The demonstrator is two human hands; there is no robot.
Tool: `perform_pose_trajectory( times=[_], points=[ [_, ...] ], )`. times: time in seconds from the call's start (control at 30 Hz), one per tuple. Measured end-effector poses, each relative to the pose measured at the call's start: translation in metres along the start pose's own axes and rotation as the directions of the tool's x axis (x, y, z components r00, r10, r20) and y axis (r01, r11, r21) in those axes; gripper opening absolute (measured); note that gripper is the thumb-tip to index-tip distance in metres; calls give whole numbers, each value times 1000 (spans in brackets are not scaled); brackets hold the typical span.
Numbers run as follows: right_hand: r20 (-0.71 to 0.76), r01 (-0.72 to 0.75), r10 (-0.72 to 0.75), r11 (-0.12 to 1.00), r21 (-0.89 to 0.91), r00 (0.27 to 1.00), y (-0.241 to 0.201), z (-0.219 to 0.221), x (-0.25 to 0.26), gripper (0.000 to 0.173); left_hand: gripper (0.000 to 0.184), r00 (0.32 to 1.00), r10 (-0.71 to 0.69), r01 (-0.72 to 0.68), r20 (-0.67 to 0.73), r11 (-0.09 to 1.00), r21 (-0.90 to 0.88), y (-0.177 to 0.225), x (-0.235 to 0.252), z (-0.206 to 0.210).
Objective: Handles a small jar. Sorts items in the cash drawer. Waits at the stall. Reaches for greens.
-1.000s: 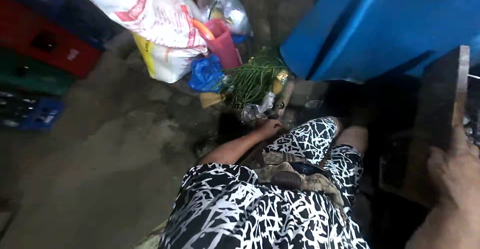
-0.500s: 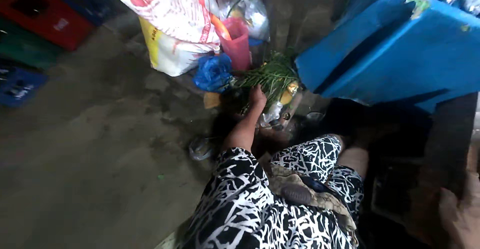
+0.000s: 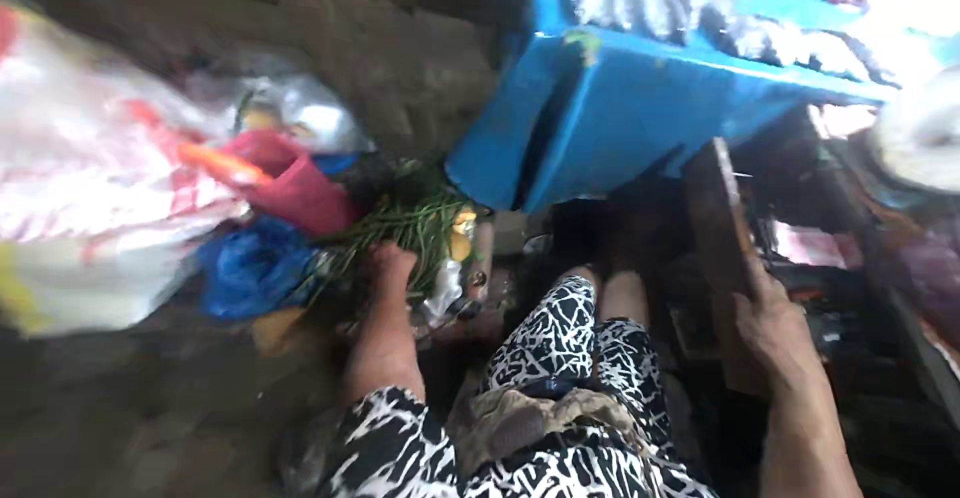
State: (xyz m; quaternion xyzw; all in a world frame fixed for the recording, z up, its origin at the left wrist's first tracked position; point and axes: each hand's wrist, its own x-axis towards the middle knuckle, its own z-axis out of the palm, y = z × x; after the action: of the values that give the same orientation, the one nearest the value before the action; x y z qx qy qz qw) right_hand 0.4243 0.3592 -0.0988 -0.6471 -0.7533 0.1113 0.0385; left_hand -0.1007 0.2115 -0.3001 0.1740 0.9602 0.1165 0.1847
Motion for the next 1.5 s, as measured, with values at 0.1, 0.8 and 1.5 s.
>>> perform_pose_trajectory(
  times=[0.1, 0.8, 1.5],
  points=[
    [27, -4, 4, 1000, 5, 1000, -2, -1, 1, 65, 61, 996, -7, 7, 87, 1000, -1, -1, -3, -3],
    [-59, 124, -121, 991, 45, 991, 15, 11, 8, 66, 55, 978, 202, -210, -62, 951, -225, -17, -26, -68],
    [-47, 110, -105, 989, 101, 993, 15, 10, 0, 67, 48, 889, 272, -410, -368, 829, -379, 44, -62, -184]
  ],
)
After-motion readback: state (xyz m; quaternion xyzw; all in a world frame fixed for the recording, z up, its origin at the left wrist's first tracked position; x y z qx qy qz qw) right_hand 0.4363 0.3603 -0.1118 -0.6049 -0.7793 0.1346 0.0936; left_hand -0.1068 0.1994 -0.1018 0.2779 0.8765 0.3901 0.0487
